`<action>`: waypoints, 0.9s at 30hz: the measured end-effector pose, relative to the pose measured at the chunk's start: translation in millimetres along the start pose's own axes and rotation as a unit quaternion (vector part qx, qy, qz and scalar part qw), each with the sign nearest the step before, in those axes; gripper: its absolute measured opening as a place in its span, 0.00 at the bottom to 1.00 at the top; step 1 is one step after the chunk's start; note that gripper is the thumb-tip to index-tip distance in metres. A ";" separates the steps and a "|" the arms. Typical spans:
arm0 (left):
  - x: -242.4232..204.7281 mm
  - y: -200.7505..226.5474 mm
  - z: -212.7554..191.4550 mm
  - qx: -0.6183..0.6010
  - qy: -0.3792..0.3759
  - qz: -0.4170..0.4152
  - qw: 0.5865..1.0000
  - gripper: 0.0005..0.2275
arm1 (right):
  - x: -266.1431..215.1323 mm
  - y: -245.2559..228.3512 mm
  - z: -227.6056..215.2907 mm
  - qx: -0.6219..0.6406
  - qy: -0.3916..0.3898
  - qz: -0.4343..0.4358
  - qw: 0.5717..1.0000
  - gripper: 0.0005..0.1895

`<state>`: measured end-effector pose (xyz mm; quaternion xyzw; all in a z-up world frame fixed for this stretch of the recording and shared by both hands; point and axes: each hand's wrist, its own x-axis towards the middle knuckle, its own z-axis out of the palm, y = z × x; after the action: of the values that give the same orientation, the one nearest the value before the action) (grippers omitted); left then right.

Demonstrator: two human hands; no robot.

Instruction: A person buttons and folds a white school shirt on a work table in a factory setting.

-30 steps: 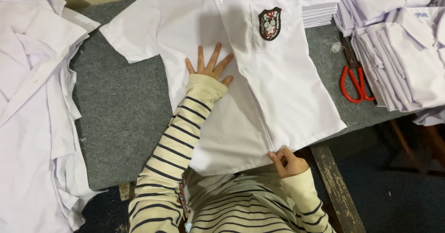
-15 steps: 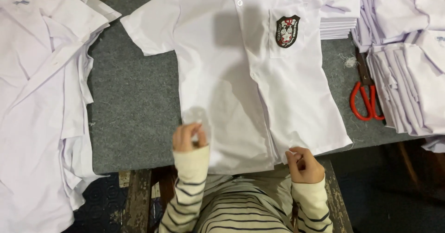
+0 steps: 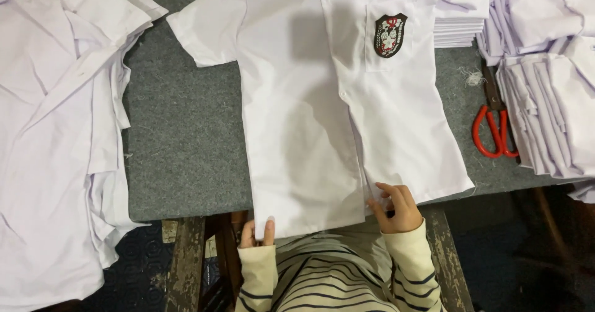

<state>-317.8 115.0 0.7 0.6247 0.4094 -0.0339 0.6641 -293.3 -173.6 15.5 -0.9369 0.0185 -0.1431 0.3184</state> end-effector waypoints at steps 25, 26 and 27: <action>238.9 154.7 144.6 0.289 -0.092 0.685 0.663 0.12 | 3.9 3.1 -5.5 0.012 -0.068 0.045 0.997 0.19; 286.9 152.0 170.4 0.291 -0.059 0.707 0.642 0.14 | 4.2 5.1 -4.4 0.007 -0.070 0.048 0.996 0.19; 273.4 158.1 167.9 0.289 -0.060 0.709 0.640 0.14 | 5.2 5.9 -4.6 0.007 -0.067 0.047 0.997 0.19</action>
<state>35.5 133.0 -52.2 0.8803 -0.2303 0.2936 0.2928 -289.2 -181.6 16.7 -0.9402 0.0403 -0.0648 0.3319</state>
